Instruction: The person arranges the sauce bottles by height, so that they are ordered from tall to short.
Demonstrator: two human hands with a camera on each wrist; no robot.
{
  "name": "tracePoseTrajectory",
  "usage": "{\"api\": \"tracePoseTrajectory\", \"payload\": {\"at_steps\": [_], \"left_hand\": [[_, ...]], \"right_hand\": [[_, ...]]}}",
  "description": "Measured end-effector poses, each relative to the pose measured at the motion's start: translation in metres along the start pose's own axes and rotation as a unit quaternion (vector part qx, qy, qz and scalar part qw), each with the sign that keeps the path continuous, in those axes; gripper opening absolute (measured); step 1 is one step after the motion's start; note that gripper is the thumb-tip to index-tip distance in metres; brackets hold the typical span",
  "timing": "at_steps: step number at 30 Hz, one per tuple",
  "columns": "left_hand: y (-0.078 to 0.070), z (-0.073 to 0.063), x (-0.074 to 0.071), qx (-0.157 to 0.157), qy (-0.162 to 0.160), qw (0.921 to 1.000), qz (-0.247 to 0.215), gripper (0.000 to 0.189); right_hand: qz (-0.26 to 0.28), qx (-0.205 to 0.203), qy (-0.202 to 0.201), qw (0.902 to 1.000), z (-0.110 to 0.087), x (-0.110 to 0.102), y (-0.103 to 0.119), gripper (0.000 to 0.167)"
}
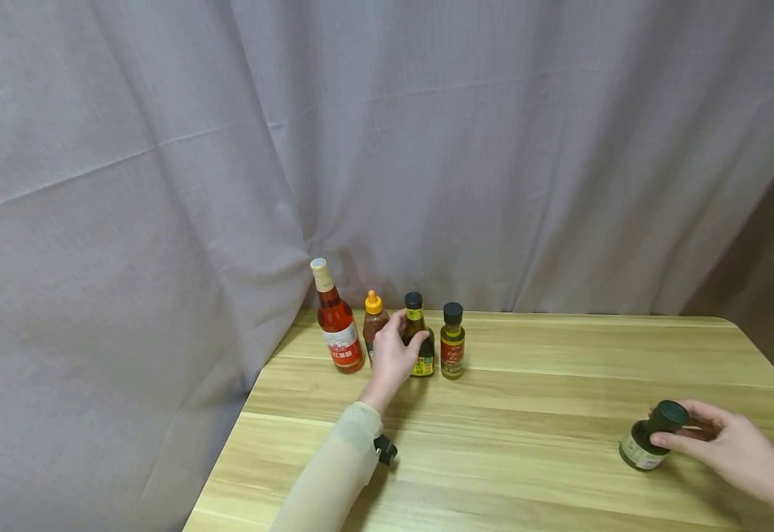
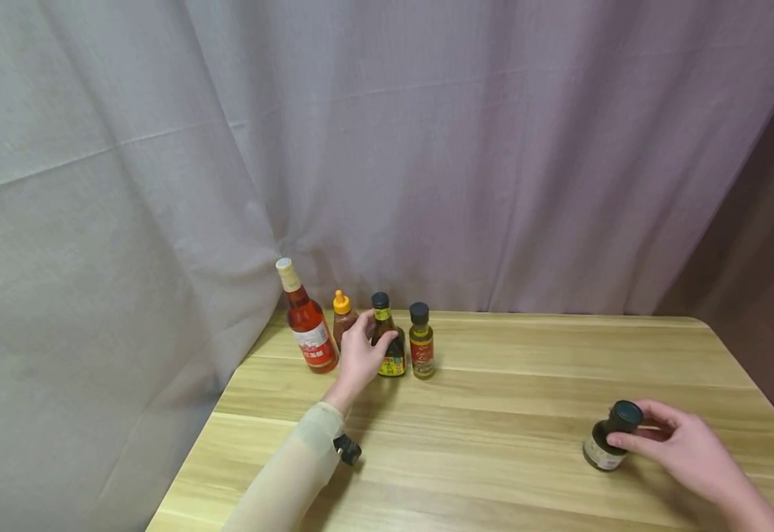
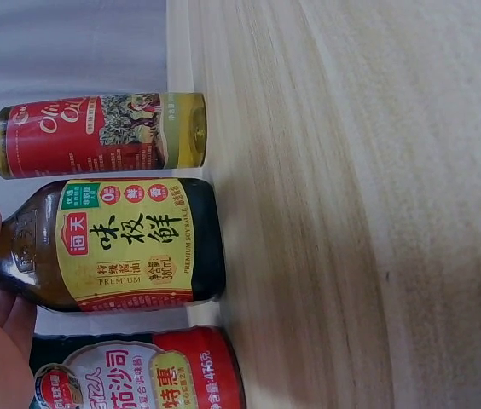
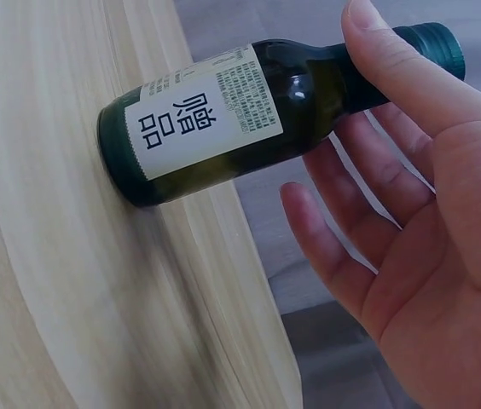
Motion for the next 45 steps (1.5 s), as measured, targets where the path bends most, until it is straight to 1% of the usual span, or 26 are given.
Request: {"api": "tracePoseTrajectory", "payload": {"at_steps": [3,8,18,23,27,31,38,40,45], "left_hand": [[0.0,0.001,0.0,0.002,-0.001,1.0,-0.001,0.051],[0.0,0.002,-0.001,0.004,-0.001,1.0,-0.003,0.05],[0.002,0.002,0.0,0.002,-0.001,1.0,0.008,0.051],[0.001,0.002,0.0,-0.002,0.0,1.0,0.008,0.051],[0.001,0.001,0.0,-0.003,-0.001,1.0,0.006,0.051],[0.0,0.001,0.001,-0.001,-0.001,1.0,0.005,0.05],[-0.002,0.0,0.001,-0.001,-0.001,0.9999,0.01,0.05],[-0.002,0.0,0.001,0.0,-0.003,0.9999,0.011,0.049],[0.0,-0.001,0.001,0.001,-0.004,0.9999,0.011,0.049]], "right_hand": [[-0.001,-0.003,0.005,1.0,0.001,0.0,-0.001,0.054],[-0.004,-0.005,0.008,1.0,0.003,0.0,-0.002,0.051],[-0.006,-0.016,-0.007,0.9998,0.003,0.001,-0.002,0.046],[-0.007,-0.003,-0.02,0.9998,0.003,0.0,-0.001,0.049],[0.003,0.01,-0.035,0.9993,0.003,0.0,0.002,0.045],[0.008,0.018,-0.042,0.9989,0.004,0.0,0.006,0.042],[0.008,0.021,-0.025,0.9994,0.008,0.001,0.012,0.046],[0.01,0.021,-0.026,0.9994,0.009,0.001,0.015,0.046],[0.024,0.0,-0.033,0.9992,0.017,0.003,0.029,0.047]]}}
Point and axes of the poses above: each hand's wrist, its own z-axis towards the middle knuckle, its own x-axis out of the palm, y = z × x, the point moved 4 cm from there along z, towards the middle knuckle, and after that the axes turned 10 degrees about -z, right-handed, at the moved point
